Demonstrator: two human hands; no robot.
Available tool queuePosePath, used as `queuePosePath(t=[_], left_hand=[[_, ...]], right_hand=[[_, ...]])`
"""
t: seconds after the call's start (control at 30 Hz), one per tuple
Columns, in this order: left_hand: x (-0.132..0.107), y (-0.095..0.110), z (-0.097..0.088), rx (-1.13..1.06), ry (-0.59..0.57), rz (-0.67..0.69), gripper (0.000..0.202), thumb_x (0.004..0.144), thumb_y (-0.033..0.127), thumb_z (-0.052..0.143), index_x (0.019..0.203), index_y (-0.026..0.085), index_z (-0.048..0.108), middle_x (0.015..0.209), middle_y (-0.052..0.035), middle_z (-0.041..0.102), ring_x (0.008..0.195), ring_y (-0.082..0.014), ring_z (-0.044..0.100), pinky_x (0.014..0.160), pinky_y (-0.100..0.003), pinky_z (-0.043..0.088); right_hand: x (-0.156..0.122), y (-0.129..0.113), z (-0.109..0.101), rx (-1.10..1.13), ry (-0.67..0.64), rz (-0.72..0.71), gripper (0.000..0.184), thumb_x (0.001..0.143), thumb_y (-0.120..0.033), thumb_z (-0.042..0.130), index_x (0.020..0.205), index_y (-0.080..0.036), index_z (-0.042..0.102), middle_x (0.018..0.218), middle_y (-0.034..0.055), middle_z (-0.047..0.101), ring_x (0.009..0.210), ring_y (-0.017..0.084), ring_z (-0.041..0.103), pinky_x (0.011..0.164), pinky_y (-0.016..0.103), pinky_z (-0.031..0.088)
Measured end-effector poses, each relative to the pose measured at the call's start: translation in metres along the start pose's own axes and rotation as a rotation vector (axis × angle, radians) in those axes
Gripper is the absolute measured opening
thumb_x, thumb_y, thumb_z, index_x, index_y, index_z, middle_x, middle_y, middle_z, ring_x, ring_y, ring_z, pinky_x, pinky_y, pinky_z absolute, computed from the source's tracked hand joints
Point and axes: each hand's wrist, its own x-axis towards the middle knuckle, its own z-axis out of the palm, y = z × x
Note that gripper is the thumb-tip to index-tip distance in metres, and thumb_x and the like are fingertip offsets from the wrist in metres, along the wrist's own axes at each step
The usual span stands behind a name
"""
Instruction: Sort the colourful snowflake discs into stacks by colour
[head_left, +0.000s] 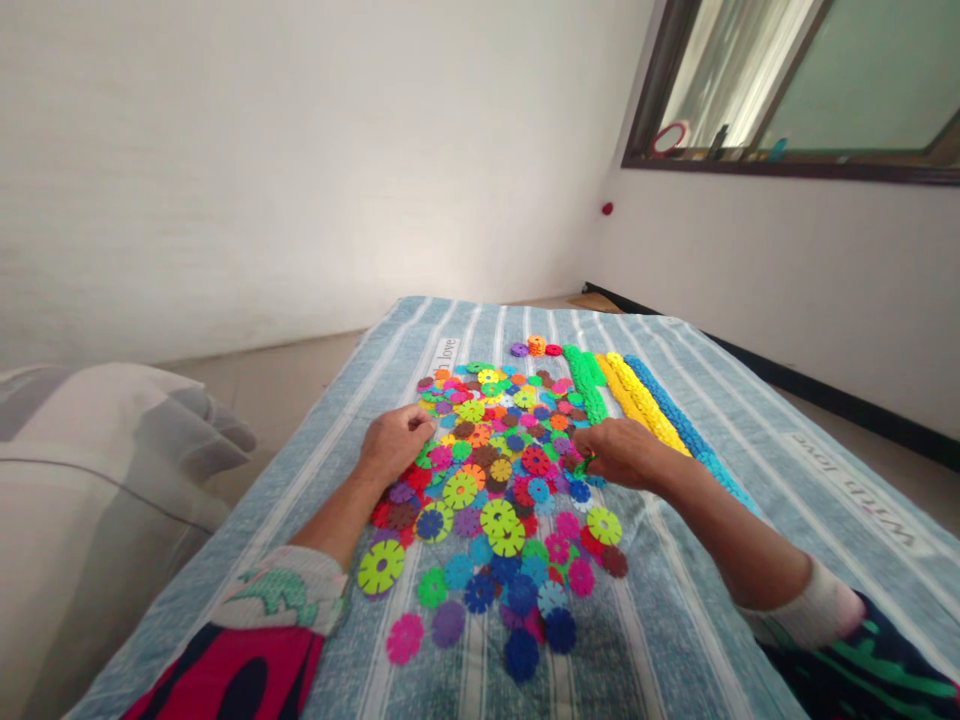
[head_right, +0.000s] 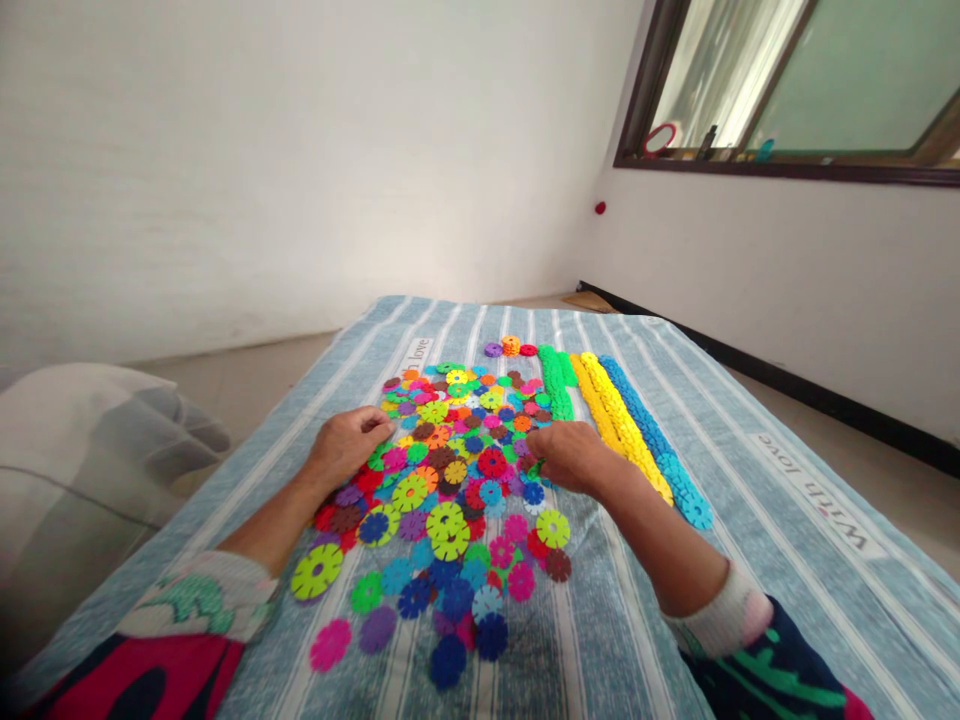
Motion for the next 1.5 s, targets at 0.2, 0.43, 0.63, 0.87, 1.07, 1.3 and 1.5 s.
queuePosePath(t=[0.2, 0.43, 0.63, 0.87, 1.07, 1.3, 1.5], left_hand=[[0.0, 0.001, 0.0, -0.003, 0.004, -0.006, 0.023, 0.069, 0.04, 0.05, 0.07, 0.022, 0.064, 0.072, 0.0, 0.07, 0.069, -0.0181, 0.061, 0.065, -0.026, 0.041], [0.002, -0.002, 0.001, 0.0, 0.0, -0.002, 0.024, 0.07, 0.04, 0.05, 0.07, 0.021, 0.064, 0.073, -0.0009, 0.07, 0.069, -0.0185, 0.061, 0.065, -0.027, 0.041], [0.002, -0.004, 0.003, -0.003, 0.007, 0.022, 0.024, 0.07, 0.041, 0.05, 0.069, 0.022, 0.064, 0.069, -0.0002, 0.069, 0.068, -0.0181, 0.06, 0.064, -0.026, 0.041], [0.003, -0.001, -0.001, 0.005, -0.017, 0.006, 0.025, 0.069, 0.042, 0.049, 0.071, 0.022, 0.064, 0.071, -0.0004, 0.07, 0.071, -0.0194, 0.062, 0.065, -0.027, 0.041], [0.005, 0.0, -0.003, 0.015, -0.014, -0.016, 0.025, 0.068, 0.043, 0.05, 0.071, 0.022, 0.064, 0.07, -0.0003, 0.069, 0.07, -0.0204, 0.062, 0.065, -0.027, 0.041], [0.007, -0.001, -0.003, 0.046, -0.024, -0.021, 0.025, 0.07, 0.041, 0.051, 0.075, 0.022, 0.066, 0.073, -0.0004, 0.07, 0.072, -0.0207, 0.061, 0.065, -0.027, 0.039], [0.008, 0.0, -0.004, 0.093, -0.055, -0.025, 0.029, 0.074, 0.041, 0.048, 0.081, 0.02, 0.066, 0.079, -0.0008, 0.07, 0.077, -0.0197, 0.061, 0.066, -0.025, 0.038]], right_hand=[[-0.002, -0.001, 0.0, 0.016, 0.0, -0.004, 0.015, 0.085, -0.029, 0.059, 0.097, -0.025, 0.067, 0.089, 0.0053, 0.07, 0.086, 0.021, 0.065, 0.064, 0.024, 0.038], [-0.004, -0.001, -0.003, 0.023, 0.018, -0.023, 0.015, 0.088, -0.031, 0.056, 0.095, -0.023, 0.066, 0.086, 0.0055, 0.07, 0.082, 0.019, 0.064, 0.061, 0.023, 0.035], [-0.007, 0.003, -0.002, 0.042, 0.077, -0.018, 0.012, 0.087, -0.031, 0.057, 0.088, -0.022, 0.065, 0.079, 0.0039, 0.067, 0.076, 0.018, 0.063, 0.057, 0.024, 0.03], [-0.02, 0.042, -0.004, 0.08, 0.111, 0.069, 0.007, 0.082, -0.027, 0.062, 0.086, -0.021, 0.064, 0.078, 0.0016, 0.066, 0.071, 0.016, 0.059, 0.056, 0.024, 0.028], [-0.047, 0.096, 0.003, 0.079, 0.097, 0.24, 0.009, 0.08, -0.029, 0.062, 0.081, -0.02, 0.064, 0.077, 0.002, 0.065, 0.069, 0.015, 0.057, 0.055, 0.024, 0.03], [-0.074, 0.13, 0.025, 0.167, -0.019, 0.338, 0.002, 0.074, -0.019, 0.062, 0.076, -0.019, 0.062, 0.067, 0.0004, 0.063, 0.06, 0.014, 0.058, 0.051, 0.024, 0.029], [-0.083, 0.132, 0.046, 0.258, -0.093, 0.318, 0.004, 0.072, -0.016, 0.062, 0.074, -0.019, 0.06, 0.062, -0.0018, 0.062, 0.056, 0.012, 0.058, 0.05, 0.022, 0.03]])
